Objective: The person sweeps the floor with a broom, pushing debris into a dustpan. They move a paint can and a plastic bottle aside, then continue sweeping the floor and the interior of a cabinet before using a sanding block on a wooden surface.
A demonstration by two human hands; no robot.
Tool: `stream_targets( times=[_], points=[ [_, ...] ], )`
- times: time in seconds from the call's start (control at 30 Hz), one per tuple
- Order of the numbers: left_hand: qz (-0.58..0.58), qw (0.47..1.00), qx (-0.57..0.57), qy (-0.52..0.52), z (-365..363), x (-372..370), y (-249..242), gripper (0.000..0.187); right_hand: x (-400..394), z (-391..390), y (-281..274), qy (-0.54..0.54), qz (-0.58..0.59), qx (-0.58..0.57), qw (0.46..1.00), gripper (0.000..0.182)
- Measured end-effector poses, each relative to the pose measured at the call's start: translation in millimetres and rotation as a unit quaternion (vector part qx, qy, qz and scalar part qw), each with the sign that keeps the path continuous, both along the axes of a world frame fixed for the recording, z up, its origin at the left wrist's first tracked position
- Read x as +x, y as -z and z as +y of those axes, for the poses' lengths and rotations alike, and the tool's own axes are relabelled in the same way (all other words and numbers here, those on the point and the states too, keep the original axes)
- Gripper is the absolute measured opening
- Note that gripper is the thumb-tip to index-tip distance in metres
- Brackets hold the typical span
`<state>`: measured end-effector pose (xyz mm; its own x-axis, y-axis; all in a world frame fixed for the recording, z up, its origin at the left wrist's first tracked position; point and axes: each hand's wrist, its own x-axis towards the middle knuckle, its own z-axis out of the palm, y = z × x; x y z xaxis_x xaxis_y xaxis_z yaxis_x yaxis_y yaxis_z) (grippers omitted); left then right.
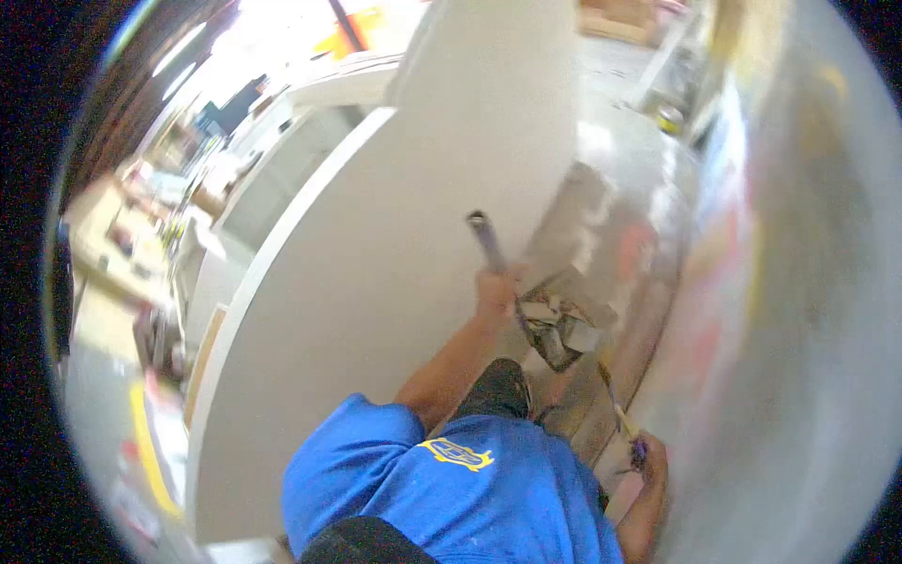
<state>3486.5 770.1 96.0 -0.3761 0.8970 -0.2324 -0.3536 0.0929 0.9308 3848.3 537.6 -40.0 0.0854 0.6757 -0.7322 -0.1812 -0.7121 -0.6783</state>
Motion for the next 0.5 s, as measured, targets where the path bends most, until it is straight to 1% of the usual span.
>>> stream_targets(
  times=[0.03, 0.13, 0.17, 0.23, 0.3, 0.33, 0.43, 0.47, 0.5],
  points=[
    [0.021, 1.0, -0.008, -0.001, 28, 0, 19, 0.016, 9, 31, 7, 0.004, 0.018, 0.006, 1.0, 0.034],
    [-0.002, 1.0, -0.021, 0.014, 113, 12, 35, 0.018, 40, 137, 36, 0.05, 0.093, 0.04, 0.994, 0.033],
    [0.002, 1.0, -0.006, 0.018, 152, 21, 47, 0.016, 49, 178, 45, 0.061, 0.123, 0.05, 0.989, 0.033],
    [0.008, 1.0, 0.014, 0.025, 215, 33, 60, 0.016, 51, 241, 26, 0.081, 0.181, 0.061, 0.978, 0.033],
    [0.029, 0.999, -0.021, 0.007, 283, 34, 60, 0.017, 43, 295, 13, 0.138, 0.217, 0.069, 0.964, 0.028],
    [0.044, 0.998, -0.044, -0.001, 314, 34, 59, 0.017, 38, 319, 8, 0.169, 0.239, 0.067, 0.954, 0.028],
    [0.015, 0.998, -0.05, 0.018, 399, 54, 25, 0.019, 39, 404, -6, 0.173, 0.165, 0.101, 0.966, 0.024],
    [0.026, 0.998, -0.052, 0.024, 437, 60, 23, 0.019, 39, 437, -10, 0.147, 0.131, 0.11, 0.974, 0.023],
    [0.035, 0.998, -0.052, 0.025, 494, 88, 25, 0.018, 66, 490, -11, 0.116, 0.094, 0.121, 0.981, 0.021]
  ],
)
